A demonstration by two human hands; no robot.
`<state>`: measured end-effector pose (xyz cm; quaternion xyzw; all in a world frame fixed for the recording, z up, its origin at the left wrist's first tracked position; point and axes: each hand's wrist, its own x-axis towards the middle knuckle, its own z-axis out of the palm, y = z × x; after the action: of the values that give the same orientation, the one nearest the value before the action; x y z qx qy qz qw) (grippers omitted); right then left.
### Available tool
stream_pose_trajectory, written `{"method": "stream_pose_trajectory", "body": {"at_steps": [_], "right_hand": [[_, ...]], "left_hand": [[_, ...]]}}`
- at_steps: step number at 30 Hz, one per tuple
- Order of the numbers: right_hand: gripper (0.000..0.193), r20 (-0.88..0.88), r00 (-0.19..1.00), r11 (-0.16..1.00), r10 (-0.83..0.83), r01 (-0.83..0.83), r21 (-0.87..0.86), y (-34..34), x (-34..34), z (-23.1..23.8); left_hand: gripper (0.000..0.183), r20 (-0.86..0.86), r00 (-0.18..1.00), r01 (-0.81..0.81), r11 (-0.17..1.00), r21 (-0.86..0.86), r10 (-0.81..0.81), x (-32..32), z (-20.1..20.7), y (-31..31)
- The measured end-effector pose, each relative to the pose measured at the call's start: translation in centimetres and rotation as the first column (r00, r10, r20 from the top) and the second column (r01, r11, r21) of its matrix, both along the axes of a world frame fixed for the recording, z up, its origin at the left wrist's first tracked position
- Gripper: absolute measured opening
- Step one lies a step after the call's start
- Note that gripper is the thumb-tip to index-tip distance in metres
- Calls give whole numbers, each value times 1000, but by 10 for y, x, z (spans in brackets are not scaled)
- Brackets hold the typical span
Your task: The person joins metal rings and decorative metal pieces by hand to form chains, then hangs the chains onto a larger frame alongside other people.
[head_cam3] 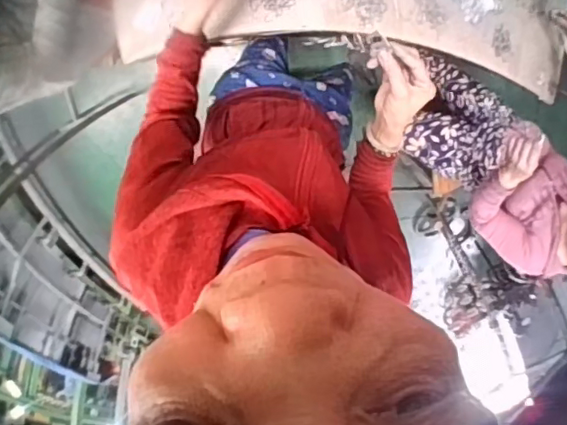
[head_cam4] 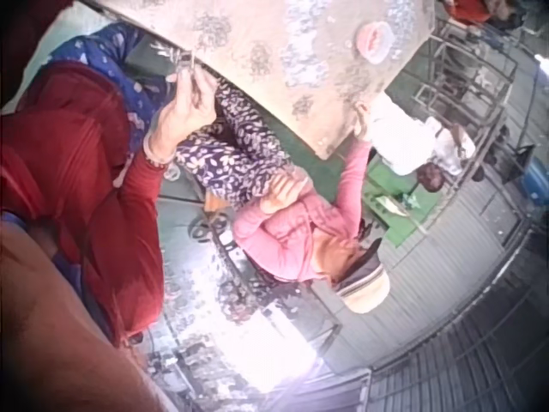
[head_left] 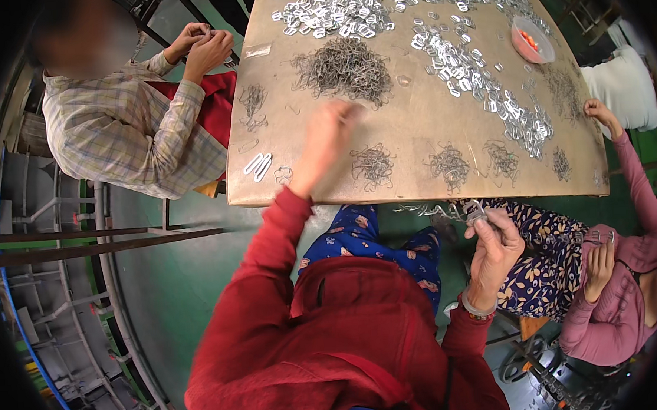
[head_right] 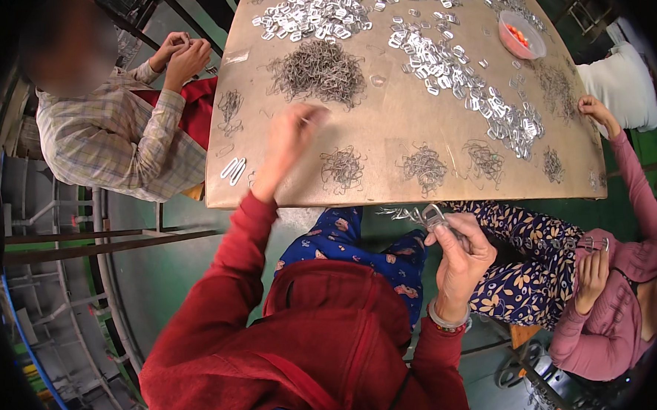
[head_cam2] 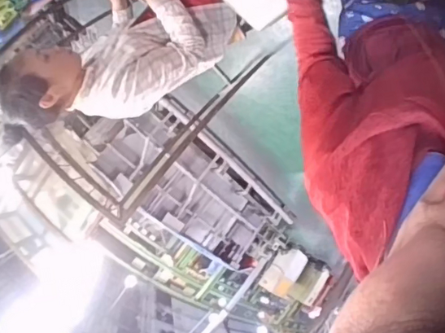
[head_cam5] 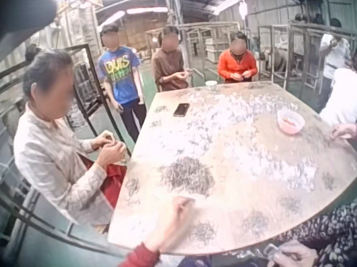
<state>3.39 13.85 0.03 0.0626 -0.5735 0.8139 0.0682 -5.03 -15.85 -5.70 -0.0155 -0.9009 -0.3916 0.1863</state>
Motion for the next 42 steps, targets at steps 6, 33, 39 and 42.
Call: {"method": "stream_pose_trajectory", "body": {"at_steps": [6, 33, 39, 42], "right_hand": [[18, 12, 1000, 1000, -6, 6, 12, -1, -3, 0], [24, 151, 984, 994, -93, 83, 74, -4, 18, 0], [15, 77, 989, 990, -128, 122, 70, 1, 19, -7], [14, 49, 989, 989, -137, 134, 64, -1, 18, -5]], "left_hand": [[10, 2, 999, -35, 866, -499, 41, -67, -55, -82], [15, 135, 864, 308, 723, 619, -484, 42, 60, 83], [9, -112, 765, 618, 673, 406, -635, 75, 75, 129], [10, -126, 815, 576, 771, 271, -565, 73, 69, 137]]}}
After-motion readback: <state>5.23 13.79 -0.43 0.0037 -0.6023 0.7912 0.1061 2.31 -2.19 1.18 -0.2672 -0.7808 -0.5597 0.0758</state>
